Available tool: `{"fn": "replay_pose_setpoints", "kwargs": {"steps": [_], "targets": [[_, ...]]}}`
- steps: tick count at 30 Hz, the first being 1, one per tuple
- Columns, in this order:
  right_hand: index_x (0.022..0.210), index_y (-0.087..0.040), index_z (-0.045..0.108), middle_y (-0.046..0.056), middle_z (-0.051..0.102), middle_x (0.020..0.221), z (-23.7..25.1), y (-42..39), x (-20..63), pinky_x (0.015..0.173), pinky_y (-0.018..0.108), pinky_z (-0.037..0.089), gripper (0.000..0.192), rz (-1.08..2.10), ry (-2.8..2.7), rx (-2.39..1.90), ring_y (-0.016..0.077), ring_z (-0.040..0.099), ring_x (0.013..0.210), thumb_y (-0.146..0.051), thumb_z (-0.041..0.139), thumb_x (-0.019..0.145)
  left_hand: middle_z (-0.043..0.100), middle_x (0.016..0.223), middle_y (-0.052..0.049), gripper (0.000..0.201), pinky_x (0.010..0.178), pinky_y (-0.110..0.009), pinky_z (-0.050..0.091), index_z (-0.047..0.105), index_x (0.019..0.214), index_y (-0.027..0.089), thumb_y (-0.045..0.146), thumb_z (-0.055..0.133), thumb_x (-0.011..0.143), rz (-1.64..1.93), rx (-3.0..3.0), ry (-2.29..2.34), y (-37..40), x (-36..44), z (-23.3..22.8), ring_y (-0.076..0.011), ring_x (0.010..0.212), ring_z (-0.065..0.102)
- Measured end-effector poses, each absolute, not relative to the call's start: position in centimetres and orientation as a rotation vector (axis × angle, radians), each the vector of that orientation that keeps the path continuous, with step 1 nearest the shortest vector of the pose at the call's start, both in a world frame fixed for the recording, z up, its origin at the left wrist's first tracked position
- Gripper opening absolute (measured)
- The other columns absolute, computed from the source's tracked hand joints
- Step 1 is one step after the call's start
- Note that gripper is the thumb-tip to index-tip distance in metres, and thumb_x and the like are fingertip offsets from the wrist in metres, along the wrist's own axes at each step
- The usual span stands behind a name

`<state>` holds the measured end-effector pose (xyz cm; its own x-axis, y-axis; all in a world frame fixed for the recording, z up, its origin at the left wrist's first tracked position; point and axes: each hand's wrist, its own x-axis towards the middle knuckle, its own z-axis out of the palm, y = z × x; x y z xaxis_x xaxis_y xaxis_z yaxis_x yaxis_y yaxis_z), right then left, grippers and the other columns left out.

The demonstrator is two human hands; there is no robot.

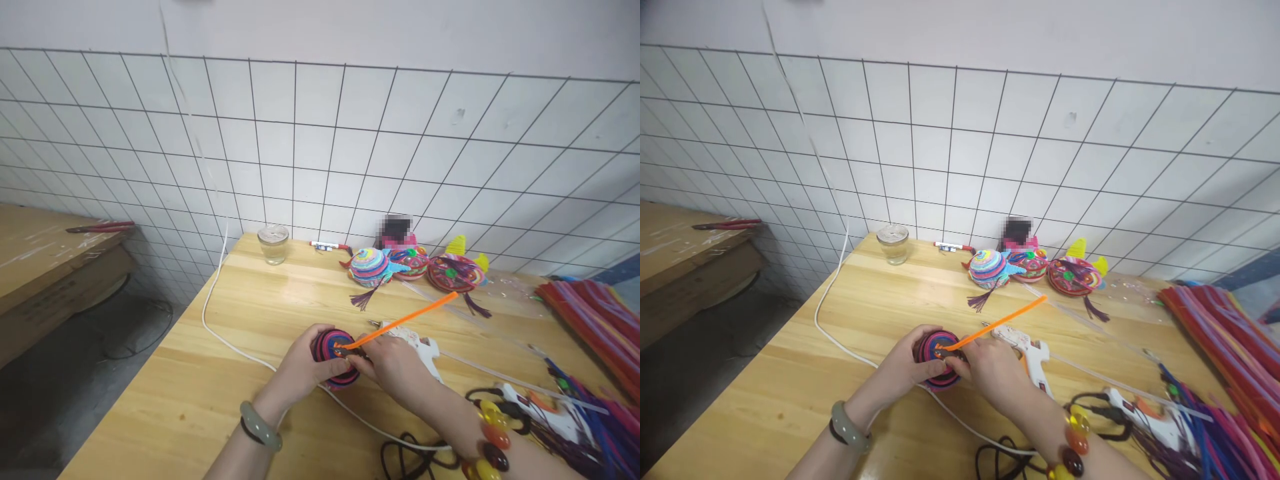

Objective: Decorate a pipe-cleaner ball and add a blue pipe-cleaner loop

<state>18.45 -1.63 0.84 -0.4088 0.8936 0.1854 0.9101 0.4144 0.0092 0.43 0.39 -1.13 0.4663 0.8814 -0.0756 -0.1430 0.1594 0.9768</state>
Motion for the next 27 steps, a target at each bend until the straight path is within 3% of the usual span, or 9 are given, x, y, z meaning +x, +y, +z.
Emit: {"fn": "replay_pose_setpoints", "kwargs": {"steps": [9, 18, 27], "targets": [[0.069, -0.018, 0.062, 0.004, 0.069, 0.061, 1.1, -2.1, 18.1, 0.045, 0.025, 0.033, 0.018, -0.181, -2.444, -1.714, 0.0193, 0.064, 0.054, -0.031, 0.056, 0.08, 0.064, 0.101, -0.008, 0.051, 0.082, -0.035, 0.045, 0.055, 0.103, 0.017, 0.031, 0.076, 0.058, 0.878, 1.172, 0.836, 0.4, 0.5, -1.1, -0.0223, 0.092, 0.058], [0.067, -0.019, 0.062, 0.004, 0.068, 0.059, 1.0, -1.7, 17.8, 0.045, 0.024, 0.031, 0.029, -0.19, -2.453, -1.682, 0.0181, 0.063, 0.053, -0.037, 0.048, 0.085, 0.064, 0.1, -0.009, 0.048, 0.082, -0.036, 0.046, 0.056, 0.1, 0.016, 0.031, 0.075, 0.059, 0.901, 1.131, 0.787, 0.4, 0.6, -0.8, -0.0226, 0.092, 0.059], [0.071, -0.017, 0.062, 0.004, 0.069, 0.062, 1.3, -0.9, 18.4, 0.048, 0.024, 0.033, 0.023, -0.114, -2.574, -1.609, 0.0174, 0.063, 0.055, -0.034, 0.053, 0.083, 0.065, 0.098, -0.008, 0.048, 0.081, -0.035, 0.046, 0.057, 0.1, 0.016, 0.03, 0.076, 0.059, 0.906, 1.112, 0.771, 0.6, 0.6, -1.1, -0.0218, 0.09, 0.059]]}}
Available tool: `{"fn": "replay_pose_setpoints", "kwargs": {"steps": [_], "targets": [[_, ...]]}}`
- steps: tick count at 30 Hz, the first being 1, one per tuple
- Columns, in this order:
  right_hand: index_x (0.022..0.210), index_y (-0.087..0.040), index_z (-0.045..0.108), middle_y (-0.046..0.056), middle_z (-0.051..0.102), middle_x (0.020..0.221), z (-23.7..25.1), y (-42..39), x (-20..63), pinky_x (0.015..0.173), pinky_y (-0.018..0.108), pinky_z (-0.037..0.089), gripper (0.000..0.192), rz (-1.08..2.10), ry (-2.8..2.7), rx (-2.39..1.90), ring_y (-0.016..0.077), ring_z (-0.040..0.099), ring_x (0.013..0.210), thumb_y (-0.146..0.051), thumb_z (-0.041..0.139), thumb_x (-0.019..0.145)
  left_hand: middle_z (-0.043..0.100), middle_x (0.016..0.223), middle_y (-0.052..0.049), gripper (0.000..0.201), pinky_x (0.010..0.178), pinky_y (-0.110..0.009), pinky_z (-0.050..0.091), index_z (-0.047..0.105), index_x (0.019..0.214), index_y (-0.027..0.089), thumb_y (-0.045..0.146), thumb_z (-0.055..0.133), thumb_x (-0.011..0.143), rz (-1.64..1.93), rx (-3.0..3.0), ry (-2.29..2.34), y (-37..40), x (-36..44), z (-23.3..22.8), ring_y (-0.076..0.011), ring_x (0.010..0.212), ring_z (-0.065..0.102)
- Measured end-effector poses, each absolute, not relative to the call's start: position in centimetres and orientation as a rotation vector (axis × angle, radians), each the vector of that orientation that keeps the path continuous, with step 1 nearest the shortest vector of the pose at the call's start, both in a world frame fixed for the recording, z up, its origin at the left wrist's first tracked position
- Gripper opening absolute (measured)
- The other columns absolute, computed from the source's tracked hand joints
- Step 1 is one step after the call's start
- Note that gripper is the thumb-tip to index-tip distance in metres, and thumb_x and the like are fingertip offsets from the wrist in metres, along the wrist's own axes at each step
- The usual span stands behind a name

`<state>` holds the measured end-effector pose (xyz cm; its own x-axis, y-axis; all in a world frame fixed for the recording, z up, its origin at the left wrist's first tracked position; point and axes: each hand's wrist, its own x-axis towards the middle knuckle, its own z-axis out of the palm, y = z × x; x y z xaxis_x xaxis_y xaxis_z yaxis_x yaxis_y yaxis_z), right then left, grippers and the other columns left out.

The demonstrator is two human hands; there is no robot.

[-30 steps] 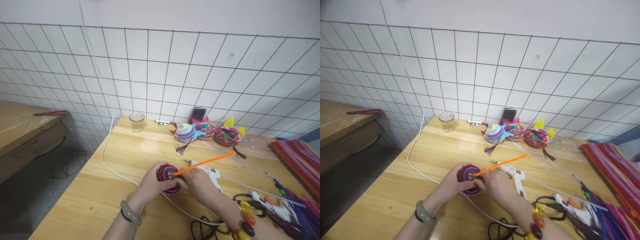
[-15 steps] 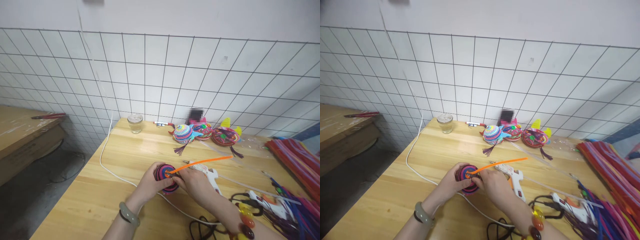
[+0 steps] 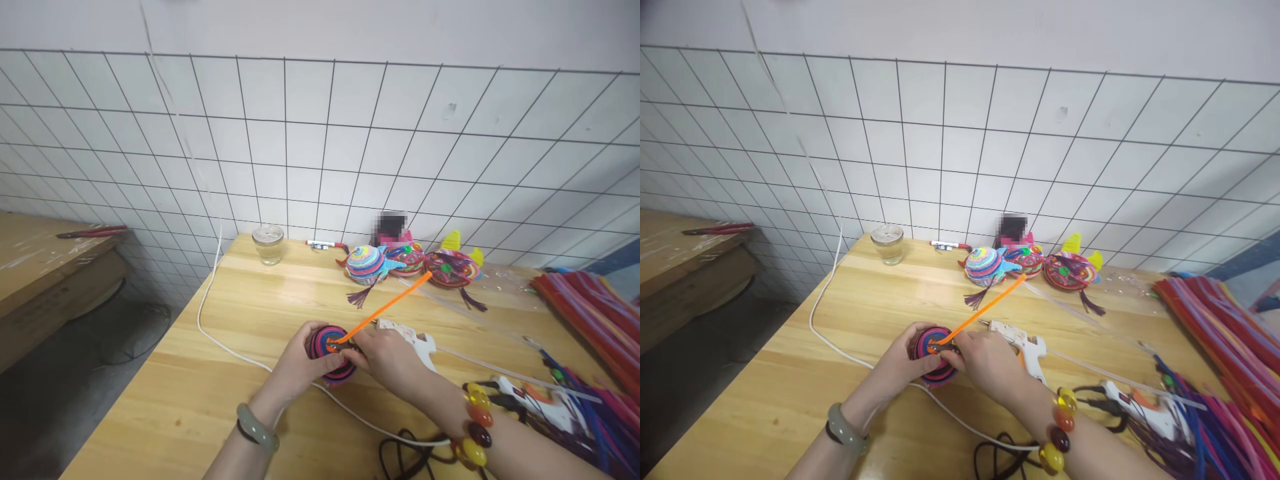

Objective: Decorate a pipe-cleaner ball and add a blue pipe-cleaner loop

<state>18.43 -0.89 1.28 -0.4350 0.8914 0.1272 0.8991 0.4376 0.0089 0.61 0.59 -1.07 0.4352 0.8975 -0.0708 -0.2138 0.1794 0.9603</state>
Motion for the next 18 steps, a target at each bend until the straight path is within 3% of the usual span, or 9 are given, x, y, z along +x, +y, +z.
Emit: {"fn": "replay_pose_setpoints", "kwargs": {"steps": [7, 11, 18], "targets": [[0.073, -0.017, 0.062, 0.003, 0.069, 0.064, 2.14, -0.42, 18.35, 0.048, 0.024, 0.032, 0.024, -0.048, -2.642, -1.576, 0.0165, 0.063, 0.055, -0.035, 0.051, 0.085, 0.064, 0.098, -0.008, 0.047, 0.083, -0.036, 0.045, 0.056, 0.101, 0.016, 0.031, 0.075, 0.061, 0.901, 1.12, 0.774, 0.54, 0.52, -1.19, -0.0225, 0.092, 0.059], [0.072, -0.017, 0.062, 0.004, 0.069, 0.064, 2.19, -0.36, 18.15, 0.048, 0.024, 0.032, 0.026, -0.034, -2.615, -1.636, 0.0177, 0.063, 0.057, -0.035, 0.049, 0.086, 0.061, 0.109, -0.009, 0.055, 0.087, -0.036, 0.044, 0.051, 0.112, 0.019, 0.033, 0.072, 0.063, 0.896, 1.108, 0.823, 0.51, 0.47, -1.29, -0.0231, 0.1, 0.056], [0.076, -0.017, 0.06, 0.006, 0.069, 0.067, 2.37, -1.15, 17.8, 0.046, 0.025, 0.029, 0.028, 0.037, -2.56, -1.744, 0.0198, 0.063, 0.058, -0.036, 0.043, 0.088, 0.058, 0.118, -0.011, 0.05, 0.092, -0.038, 0.04, 0.05, 0.119, 0.019, 0.039, 0.059, 0.075, 0.885, 1.189, 0.867, 0.5, 0.43, -1.44, -0.0246, 0.107, 0.053]]}}
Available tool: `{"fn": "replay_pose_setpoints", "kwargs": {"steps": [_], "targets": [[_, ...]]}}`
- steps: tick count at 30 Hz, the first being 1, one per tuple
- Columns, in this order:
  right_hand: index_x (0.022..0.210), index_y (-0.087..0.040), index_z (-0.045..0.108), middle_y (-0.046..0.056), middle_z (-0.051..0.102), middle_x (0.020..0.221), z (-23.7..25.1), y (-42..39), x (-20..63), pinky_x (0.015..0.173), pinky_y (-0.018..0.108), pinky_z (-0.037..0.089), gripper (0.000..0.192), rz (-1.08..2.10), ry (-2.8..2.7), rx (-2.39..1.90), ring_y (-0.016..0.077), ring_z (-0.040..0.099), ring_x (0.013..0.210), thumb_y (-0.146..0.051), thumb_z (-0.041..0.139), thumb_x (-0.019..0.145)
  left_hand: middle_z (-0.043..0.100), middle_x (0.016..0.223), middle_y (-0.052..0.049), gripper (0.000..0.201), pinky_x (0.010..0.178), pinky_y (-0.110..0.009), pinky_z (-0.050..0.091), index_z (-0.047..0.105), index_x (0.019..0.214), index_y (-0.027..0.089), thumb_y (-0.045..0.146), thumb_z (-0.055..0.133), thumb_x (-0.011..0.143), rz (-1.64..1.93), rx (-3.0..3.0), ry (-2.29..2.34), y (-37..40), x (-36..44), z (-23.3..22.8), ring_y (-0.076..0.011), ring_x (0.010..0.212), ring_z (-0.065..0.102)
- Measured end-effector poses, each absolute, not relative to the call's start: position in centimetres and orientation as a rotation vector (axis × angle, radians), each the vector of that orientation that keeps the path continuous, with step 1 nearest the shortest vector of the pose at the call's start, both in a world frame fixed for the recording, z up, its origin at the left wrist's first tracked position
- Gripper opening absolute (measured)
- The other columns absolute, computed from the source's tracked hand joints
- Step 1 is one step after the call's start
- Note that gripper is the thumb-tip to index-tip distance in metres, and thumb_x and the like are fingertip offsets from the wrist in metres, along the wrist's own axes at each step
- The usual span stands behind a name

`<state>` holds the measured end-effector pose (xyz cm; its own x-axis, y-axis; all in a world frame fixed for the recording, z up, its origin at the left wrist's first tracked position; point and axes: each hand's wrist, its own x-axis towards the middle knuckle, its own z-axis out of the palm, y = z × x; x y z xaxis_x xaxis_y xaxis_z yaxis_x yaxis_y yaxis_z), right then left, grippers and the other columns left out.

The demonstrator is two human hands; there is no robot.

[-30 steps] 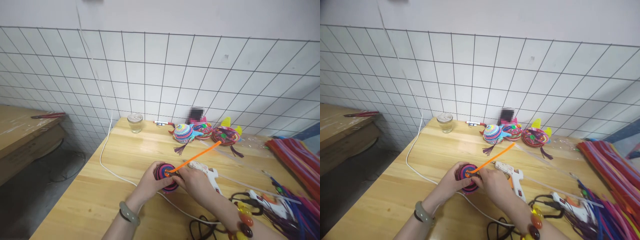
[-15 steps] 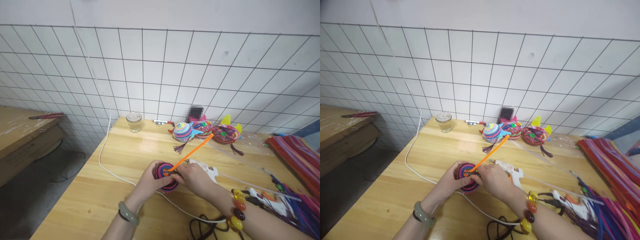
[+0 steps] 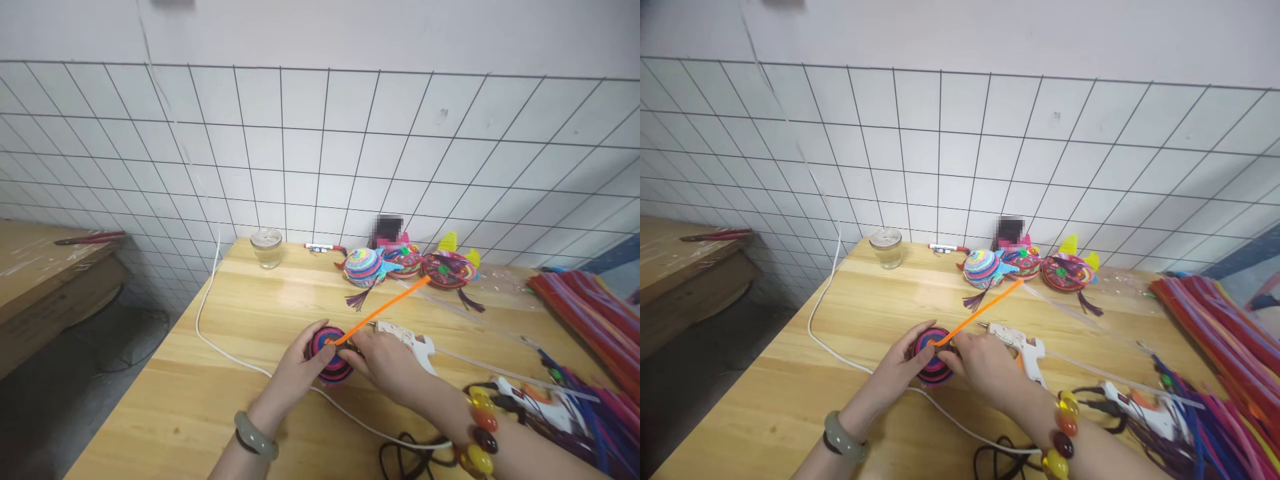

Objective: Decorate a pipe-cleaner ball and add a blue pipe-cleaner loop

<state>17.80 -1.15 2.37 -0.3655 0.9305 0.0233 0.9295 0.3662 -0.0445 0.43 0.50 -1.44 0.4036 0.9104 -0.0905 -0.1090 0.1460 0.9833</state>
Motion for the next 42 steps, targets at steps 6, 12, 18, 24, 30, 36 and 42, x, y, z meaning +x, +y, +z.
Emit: {"fn": "replay_pose_setpoints", "kwargs": {"steps": [6, 12, 18, 24, 30, 36, 42], "targets": [[0.081, -0.018, 0.058, 0.005, 0.069, 0.072, 3.2, -1.7, 18.2, 0.049, 0.026, 0.03, 0.026, 0.139, -2.576, -1.714, 0.0198, 0.062, 0.063, -0.034, 0.04, 0.089, 0.06, 0.115, -0.008, 0.048, 0.092, -0.037, 0.04, 0.052, 0.117, 0.021, 0.038, 0.062, 0.073, 0.926, 1.216, 0.866, 0.5, 0.5, -1.5, -0.024, 0.106, 0.054], [0.077, -0.019, 0.056, 0.004, 0.067, 0.069, 3.4, -1.5, 18.7, 0.048, 0.026, 0.025, 0.027, 0.12, -2.614, -1.636, 0.0179, 0.061, 0.06, -0.037, 0.04, 0.089, 0.062, 0.107, -0.007, 0.032, 0.086, -0.033, 0.043, 0.056, 0.104, 0.021, 0.031, 0.062, 0.075, 0.956, 1.155, 0.725, 0.4, 0.6, -1.0, -0.0213, 0.1, 0.055], [0.079, -0.018, 0.056, 0.003, 0.067, 0.066, 3.6, -1.3, 18.7, 0.049, 0.026, 0.023, 0.03, 0.121, -2.662, -1.558, 0.0157, 0.059, 0.056, -0.038, 0.037, 0.09, 0.063, 0.106, -0.007, 0.034, 0.085, -0.032, 0.044, 0.058, 0.103, 0.02, 0.026, 0.067, 0.071, 0.968, 1.022, 0.713, 0.3, 0.7, -0.8, -0.0204, 0.097, 0.056], [0.077, -0.018, 0.055, 0.003, 0.066, 0.066, 3.2, -1.0, 18.6, 0.049, 0.026, 0.021, 0.032, 0.074, -2.631, -1.521, 0.0143, 0.057, 0.054, -0.038, 0.036, 0.091, 0.065, 0.102, -0.008, 0.03, 0.081, -0.029, 0.045, 0.059, 0.101, 0.017, 0.027, 0.065, 0.073, 1.027, 0.978, 0.757, 0.5, 1.2, -1.6, -0.0189, 0.092, 0.059], [0.076, -0.018, 0.056, 0.003, 0.067, 0.066, 2.9, -0.5, 18.3, 0.05, 0.027, 0.021, 0.033, 0.055, -2.628, -1.57, 0.015, 0.057, 0.055, -0.039, 0.035, 0.091, 0.066, 0.098, -0.006, 0.027, 0.079, -0.028, 0.046, 0.061, 0.098, 0.018, 0.029, 0.064, 0.073, 1.07, 0.992, 0.806, 0.7, 1.4, -2.0, -0.0183, 0.09, 0.059], [0.076, -0.018, 0.056, 0.003, 0.067, 0.067, 2.8, -0.3, 18.1, 0.05, 0.027, 0.021, 0.032, 0.05, -2.643, -1.552, 0.0148, 0.058, 0.056, -0.038, 0.036, 0.091, 0.066, 0.097, -0.006, 0.027, 0.079, -0.028, 0.047, 0.061, 0.096, 0.018, 0.03, 0.064, 0.072, 1.099, 1.003, 0.846, 0.8, 1.3, -2.2, -0.0185, 0.089, 0.059], [0.075, -0.018, 0.056, 0.003, 0.067, 0.065, 2.9, 0.1, 18.0, 0.049, 0.027, 0.021, 0.033, 0.031, -2.662, -1.535, 0.0141, 0.058, 0.054, -0.038, 0.035, 0.091, 0.067, 0.097, -0.006, 0.028, 0.078, -0.029, 0.047, 0.062, 0.097, 0.018, 0.029, 0.066, 0.071, 1.118, 0.974, 0.857, 1.0, 1.2, -2.5, -0.019, 0.087, 0.06]]}}
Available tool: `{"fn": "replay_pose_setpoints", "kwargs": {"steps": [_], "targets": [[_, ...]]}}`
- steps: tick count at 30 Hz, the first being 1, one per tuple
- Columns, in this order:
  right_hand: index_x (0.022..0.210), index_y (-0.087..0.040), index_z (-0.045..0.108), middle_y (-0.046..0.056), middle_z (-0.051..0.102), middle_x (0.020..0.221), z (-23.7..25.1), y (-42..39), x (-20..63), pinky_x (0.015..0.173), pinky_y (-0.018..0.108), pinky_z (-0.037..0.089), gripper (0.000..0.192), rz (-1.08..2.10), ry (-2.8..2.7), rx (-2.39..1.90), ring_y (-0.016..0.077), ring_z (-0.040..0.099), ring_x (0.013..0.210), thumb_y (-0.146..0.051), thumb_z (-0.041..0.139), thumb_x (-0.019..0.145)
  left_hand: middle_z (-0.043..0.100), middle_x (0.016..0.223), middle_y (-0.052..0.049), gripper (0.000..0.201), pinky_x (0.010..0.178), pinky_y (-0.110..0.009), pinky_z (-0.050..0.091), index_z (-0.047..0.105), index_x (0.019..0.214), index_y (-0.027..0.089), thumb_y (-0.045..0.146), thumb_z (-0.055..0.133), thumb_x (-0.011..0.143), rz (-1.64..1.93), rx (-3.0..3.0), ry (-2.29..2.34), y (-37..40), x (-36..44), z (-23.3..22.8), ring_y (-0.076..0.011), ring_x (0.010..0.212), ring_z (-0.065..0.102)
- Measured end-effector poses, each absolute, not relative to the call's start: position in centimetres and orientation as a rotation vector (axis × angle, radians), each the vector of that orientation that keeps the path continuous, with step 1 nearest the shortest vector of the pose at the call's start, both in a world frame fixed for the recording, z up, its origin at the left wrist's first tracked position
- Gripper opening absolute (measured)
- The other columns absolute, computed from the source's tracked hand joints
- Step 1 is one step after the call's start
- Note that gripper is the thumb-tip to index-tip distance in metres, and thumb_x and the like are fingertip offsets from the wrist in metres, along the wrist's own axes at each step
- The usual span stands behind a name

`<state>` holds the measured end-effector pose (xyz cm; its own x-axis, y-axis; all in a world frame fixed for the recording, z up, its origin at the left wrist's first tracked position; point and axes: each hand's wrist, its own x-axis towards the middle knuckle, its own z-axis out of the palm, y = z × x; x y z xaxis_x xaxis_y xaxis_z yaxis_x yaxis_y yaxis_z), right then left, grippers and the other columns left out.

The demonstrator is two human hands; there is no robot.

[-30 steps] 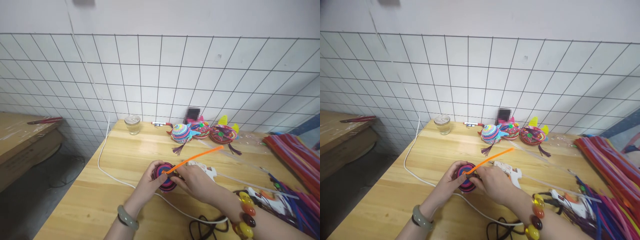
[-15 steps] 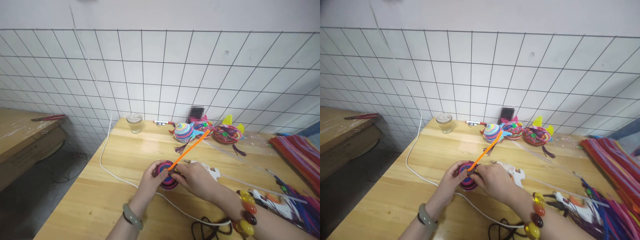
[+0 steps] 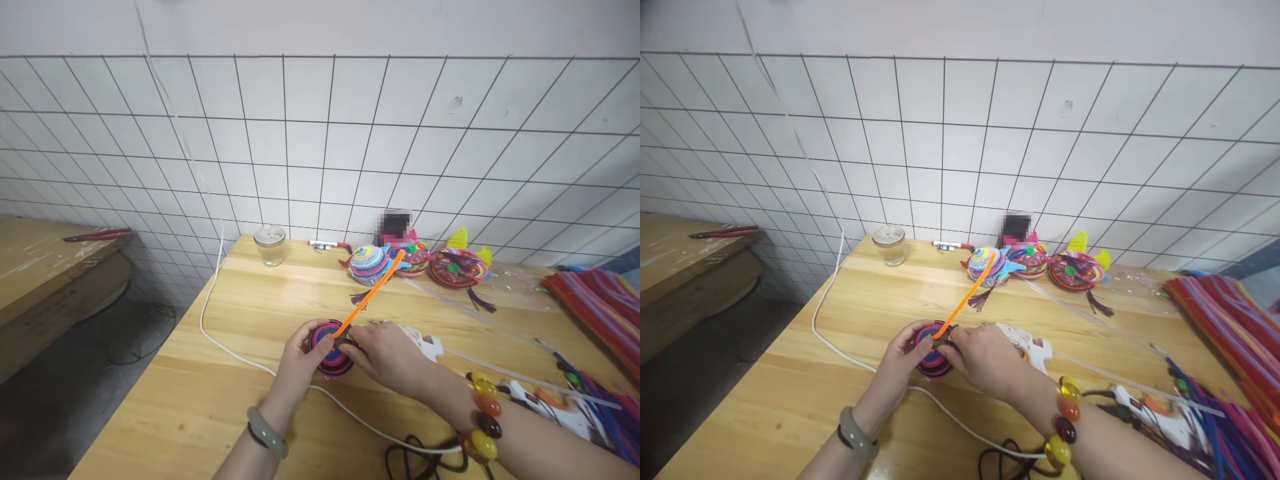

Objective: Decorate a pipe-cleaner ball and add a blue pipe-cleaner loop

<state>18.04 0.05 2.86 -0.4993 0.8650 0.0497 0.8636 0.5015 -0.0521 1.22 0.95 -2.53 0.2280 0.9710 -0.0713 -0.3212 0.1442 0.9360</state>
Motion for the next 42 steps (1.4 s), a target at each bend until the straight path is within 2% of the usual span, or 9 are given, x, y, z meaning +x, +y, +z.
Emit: {"fn": "replay_pose_setpoints", "kwargs": {"steps": [11, 16, 23, 25, 29, 35, 39, 42], "targets": [[0.079, -0.019, 0.057, 0.004, 0.068, 0.066, 2.9, 0.1, 17.7, 0.047, 0.026, 0.022, 0.033, 0.051, -2.649, -1.621, 0.017, 0.061, 0.056, -0.04, 0.034, 0.091, 0.067, 0.099, -0.006, 0.028, 0.08, -0.029, 0.046, 0.062, 0.098, 0.018, 0.028, 0.065, 0.072, 1.114, 0.949, 0.836, 1.1, 1.1, -2.5, -0.0196, 0.091, 0.059], [0.081, -0.02, 0.056, 0.004, 0.068, 0.071, 3.1, -0.3, 17.7, 0.05, 0.025, 0.026, 0.032, 0.136, -2.547, -1.69, 0.0187, 0.062, 0.064, -0.042, 0.034, 0.091, 0.066, 0.101, -0.008, 0.032, 0.081, -0.031, 0.046, 0.06, 0.1, 0.018, 0.028, 0.066, 0.071, 1.098, 0.991, 0.778, 1.2, 0.9, -2.4, -0.0205, 0.092, 0.06], [0.073, -0.02, 0.052, 0.005, 0.066, 0.064, 3.6, -0.8, 18.4, 0.048, 0.025, 0.025, 0.034, 0.181, -2.421, -1.805, 0.0194, 0.061, 0.06, -0.045, 0.037, 0.088, 0.063, 0.109, -0.013, 0.044, 0.085, -0.033, 0.044, 0.057, 0.106, 0.016, 0.037, 0.066, 0.069, 1.134, 1.019, 0.776, 1.3, 0.6, -2.7, -0.0244, 0.098, 0.058], [0.071, -0.02, 0.051, 0.004, 0.064, 0.063, 3.6, -1.3, 18.8, 0.048, 0.025, 0.026, 0.034, 0.21, -2.371, -1.833, 0.0188, 0.06, 0.059, -0.045, 0.035, 0.088, 0.062, 0.11, -0.013, 0.045, 0.08, -0.034, 0.047, 0.055, 0.108, 0.016, 0.043, 0.061, 0.072, 1.139, 0.952, 0.823, 1.3, 0.4, -2.4, -0.0249, 0.096, 0.059], [0.07, -0.021, 0.048, 0.003, 0.066, 0.065, 2.1, -2.8, 19.3, 0.051, 0.025, 0.033, 0.032, 0.236, -2.277, -1.938, 0.0191, 0.063, 0.062, -0.039, 0.031, 0.091, 0.063, 0.108, -0.012, 0.048, 0.062, -0.032, 0.051, 0.054, 0.109, 0.019, 0.053, 0.048, 0.077, 1.134, 0.79, 0.863, 1.2, 0.0, -1.6, -0.0253, 0.091, 0.061], [0.089, -0.017, 0.054, 0.009, 0.068, 0.072, -1.2, -4.8, 18.2, 0.049, 0.026, 0.039, 0.013, 0.072, -2.366, -2.118, 0.0227, 0.066, 0.063, -0.023, 0.043, 0.086, 0.063, 0.108, -0.009, 0.046, 0.066, -0.033, 0.052, 0.057, 0.107, 0.019, 0.047, 0.061, 0.07, 1.132, 0.678, 0.84, 1.1, -0.1, -0.5, -0.0233, 0.092, 0.06], [0.083, -0.017, 0.06, 0.01, 0.064, 0.078, -1.2, -5.1, 17.8, 0.054, 0.029, 0.046, 0.01, -0.018, -2.407, -2.097, 0.0239, 0.065, 0.068, -0.016, 0.05, 0.081, 0.064, 0.106, -0.01, 0.045, 0.059, -0.029, 0.052, 0.059, 0.105, 0.019, 0.04, 0.067, 0.067, 1.129, 0.667, 0.833, 1.1, 0.0, -0.7, -0.0224, 0.086, 0.062], [0.082, -0.016, 0.062, 0.012, 0.062, 0.083, -0.6, -4.9, 17.9, 0.066, 0.036, 0.049, 0.01, 0.011, -2.358, -1.942, 0.0266, 0.062, 0.079, -0.016, 0.052, 0.08, 0.064, 0.106, -0.01, 0.042, 0.063, -0.029, 0.052, 0.059, 0.104, 0.018, 0.037, 0.067, 0.068, 1.168, 0.689, 0.845, 1.1, 0.3, -1.2, -0.0223, 0.088, 0.062]]}}
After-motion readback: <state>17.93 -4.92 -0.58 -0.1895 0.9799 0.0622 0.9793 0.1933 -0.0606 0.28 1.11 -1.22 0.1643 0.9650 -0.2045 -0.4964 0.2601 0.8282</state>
